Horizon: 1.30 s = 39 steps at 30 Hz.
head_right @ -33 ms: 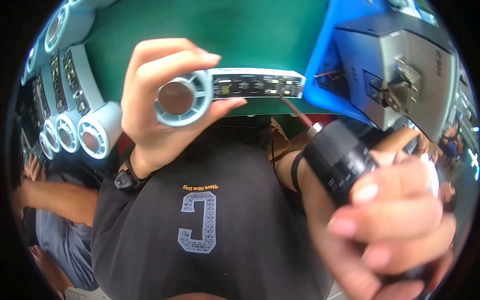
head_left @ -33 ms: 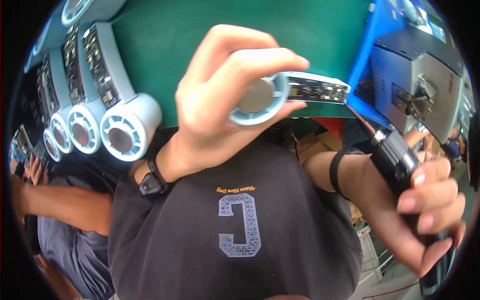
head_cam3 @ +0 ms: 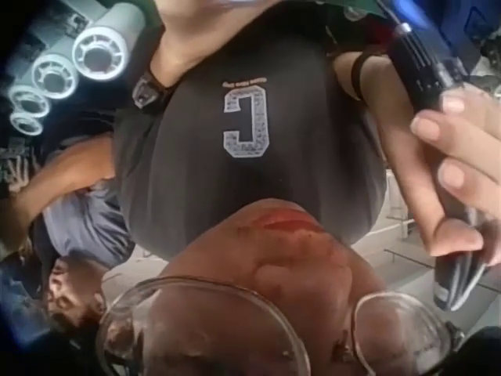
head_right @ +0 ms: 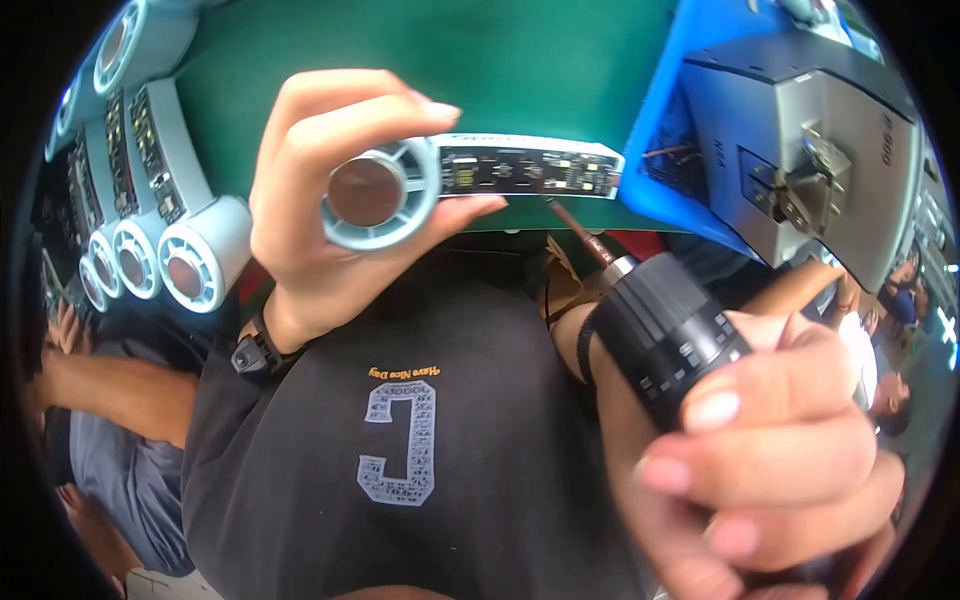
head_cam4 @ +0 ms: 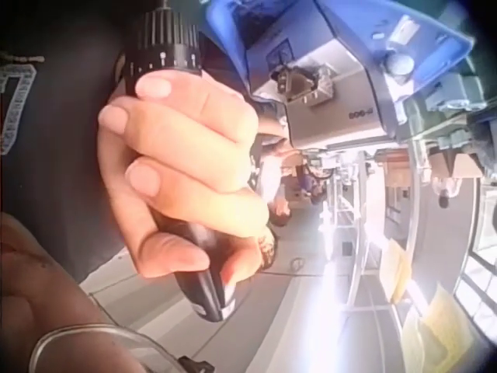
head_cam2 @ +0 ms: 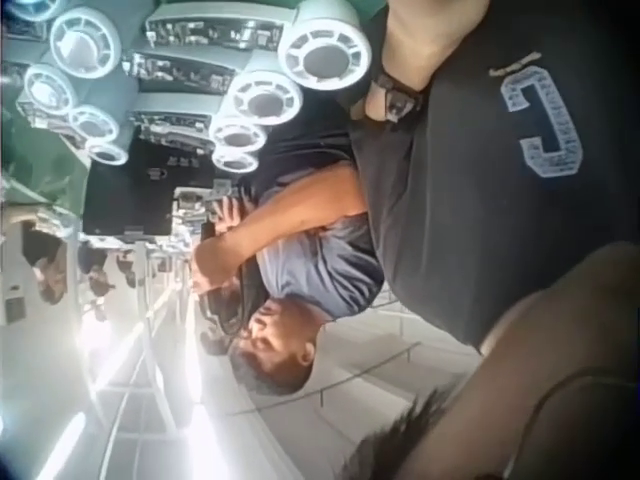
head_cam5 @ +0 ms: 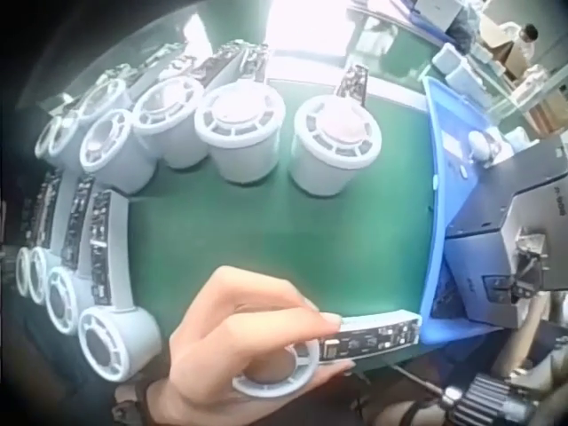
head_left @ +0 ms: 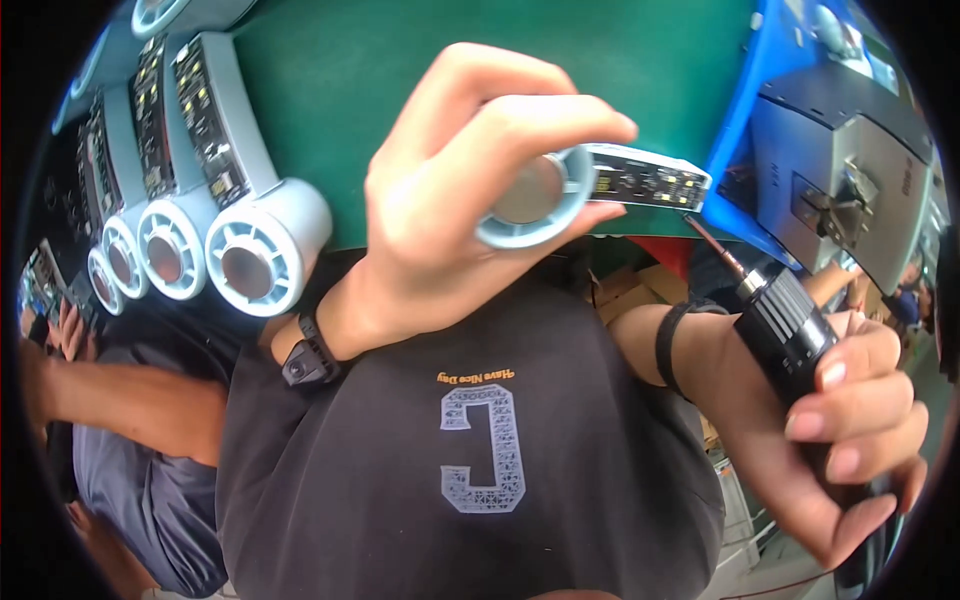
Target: Assemble small electronic components onto a circuit board using an electric screwdriver.
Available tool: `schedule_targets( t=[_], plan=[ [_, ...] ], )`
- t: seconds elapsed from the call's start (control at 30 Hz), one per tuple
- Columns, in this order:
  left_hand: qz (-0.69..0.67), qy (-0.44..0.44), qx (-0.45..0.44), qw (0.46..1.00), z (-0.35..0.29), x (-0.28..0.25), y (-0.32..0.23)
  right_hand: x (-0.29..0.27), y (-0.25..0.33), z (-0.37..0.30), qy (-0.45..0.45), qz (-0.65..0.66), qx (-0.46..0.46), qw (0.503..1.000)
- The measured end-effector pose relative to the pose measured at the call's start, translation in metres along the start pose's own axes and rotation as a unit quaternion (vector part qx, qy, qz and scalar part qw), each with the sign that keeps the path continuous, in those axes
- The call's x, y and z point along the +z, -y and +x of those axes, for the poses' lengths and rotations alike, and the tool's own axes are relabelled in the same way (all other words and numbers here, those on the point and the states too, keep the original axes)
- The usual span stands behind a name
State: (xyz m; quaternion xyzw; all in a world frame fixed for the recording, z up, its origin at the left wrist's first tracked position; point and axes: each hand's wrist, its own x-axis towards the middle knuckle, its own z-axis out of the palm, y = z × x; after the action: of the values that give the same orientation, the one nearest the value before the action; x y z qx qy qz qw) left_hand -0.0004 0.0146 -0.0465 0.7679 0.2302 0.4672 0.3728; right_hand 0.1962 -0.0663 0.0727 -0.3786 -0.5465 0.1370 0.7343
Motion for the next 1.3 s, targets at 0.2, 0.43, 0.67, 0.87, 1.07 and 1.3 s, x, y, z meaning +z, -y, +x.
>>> schedule_targets(
  t=[0.2, 0.43, 0.67, 0.87, 1.07, 1.3],
  plan=[
    [-0.024, -0.016, -0.015, 0.999, -0.003, 0.003, 0.004, 0.014, -0.009, -0.009, 0.013, 0.014, 0.019, 1.000],
    [-0.031, -0.015, -0.019, 0.999, -0.007, 0.000, 0.004, 0.035, -0.014, -0.020, 0.030, 0.007, 0.024, 0.999],
    [0.002, -0.056, 0.009, 0.998, -0.006, 0.008, 0.009, 0.044, -0.020, -0.020, 0.052, 0.018, 0.029, 0.998],
    [-0.011, -0.068, -0.013, 0.998, -0.005, 0.011, 0.003, 0.020, -0.008, -0.006, 0.185, 0.022, 0.087, 0.979],
    [-0.017, -0.067, -0.025, 0.997, -0.005, 0.010, 0.001, 0.017, -0.015, -0.009, 0.213, 0.034, 0.087, 0.973],
    [0.000, -0.053, -0.088, 0.995, -0.001, 0.003, -0.016, 0.066, -0.024, -0.021, 0.028, 0.056, 0.041, 0.997]
  ],
)
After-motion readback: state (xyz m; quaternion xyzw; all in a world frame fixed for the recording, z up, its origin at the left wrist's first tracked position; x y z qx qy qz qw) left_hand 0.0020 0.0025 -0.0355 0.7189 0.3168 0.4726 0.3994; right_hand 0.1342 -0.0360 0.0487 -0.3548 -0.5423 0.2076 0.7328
